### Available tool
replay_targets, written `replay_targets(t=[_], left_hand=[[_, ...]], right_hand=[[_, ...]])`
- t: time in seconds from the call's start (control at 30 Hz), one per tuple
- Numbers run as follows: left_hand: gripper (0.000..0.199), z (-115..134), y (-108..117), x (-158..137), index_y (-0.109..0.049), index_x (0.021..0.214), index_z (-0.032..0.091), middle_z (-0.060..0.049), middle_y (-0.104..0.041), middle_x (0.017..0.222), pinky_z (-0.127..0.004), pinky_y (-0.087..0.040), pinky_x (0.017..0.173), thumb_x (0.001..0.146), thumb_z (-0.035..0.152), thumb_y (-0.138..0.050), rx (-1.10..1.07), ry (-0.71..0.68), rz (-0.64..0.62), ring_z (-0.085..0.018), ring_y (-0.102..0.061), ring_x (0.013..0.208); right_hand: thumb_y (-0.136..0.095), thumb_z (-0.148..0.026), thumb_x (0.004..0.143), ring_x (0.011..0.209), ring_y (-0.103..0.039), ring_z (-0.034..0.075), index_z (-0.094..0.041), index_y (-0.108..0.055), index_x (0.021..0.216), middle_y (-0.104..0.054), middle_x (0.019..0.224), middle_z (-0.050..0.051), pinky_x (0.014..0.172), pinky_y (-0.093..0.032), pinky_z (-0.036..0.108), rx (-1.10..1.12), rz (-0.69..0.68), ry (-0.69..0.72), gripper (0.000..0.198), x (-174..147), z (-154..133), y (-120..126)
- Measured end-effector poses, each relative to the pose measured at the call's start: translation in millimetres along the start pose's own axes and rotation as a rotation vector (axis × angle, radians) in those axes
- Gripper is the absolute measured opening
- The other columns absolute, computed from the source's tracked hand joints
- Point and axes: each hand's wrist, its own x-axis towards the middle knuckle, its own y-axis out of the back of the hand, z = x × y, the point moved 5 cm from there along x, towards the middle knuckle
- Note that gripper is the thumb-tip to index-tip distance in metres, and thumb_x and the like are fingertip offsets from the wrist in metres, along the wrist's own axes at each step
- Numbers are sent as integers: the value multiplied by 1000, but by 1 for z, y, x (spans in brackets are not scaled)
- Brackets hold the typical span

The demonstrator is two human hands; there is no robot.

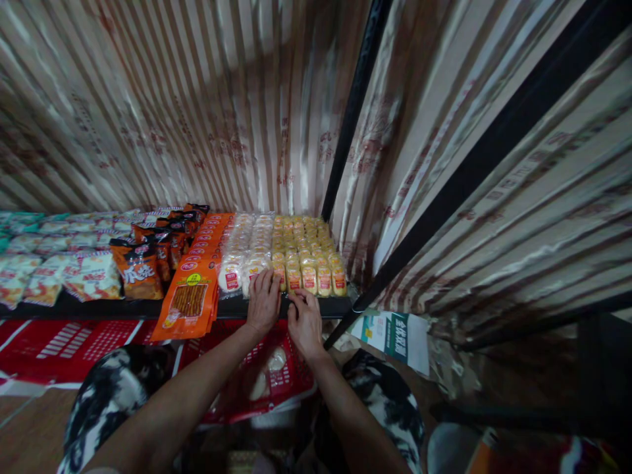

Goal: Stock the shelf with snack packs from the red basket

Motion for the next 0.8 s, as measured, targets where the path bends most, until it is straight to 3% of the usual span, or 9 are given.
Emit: replay_targets(t=[0.63, 0.8], left_hand=[[48, -3, -1, -3, -36, 131, 13, -16, -42, 129, -49, -32, 104, 83, 12, -39, -117, 7, -30, -28, -33, 125], [43, -3, -1, -5, -41, 126, 11, -17, -41, 129, -50, -32, 103, 83, 10, -38, -118, -41, -22, -28, -32, 126]], right_hand=[[-43, -11, 78, 101, -49, 21, -18, -66, 98, -54, 106, 10, 90, -44, 36, -27, -9, -15, 31, 0, -3, -1], [-42, -11, 78, 100, -49, 21, -16, -66, 98, -54, 106, 11, 90, -44, 37, -28, -6, -11, 31, 0, -2, -2]])
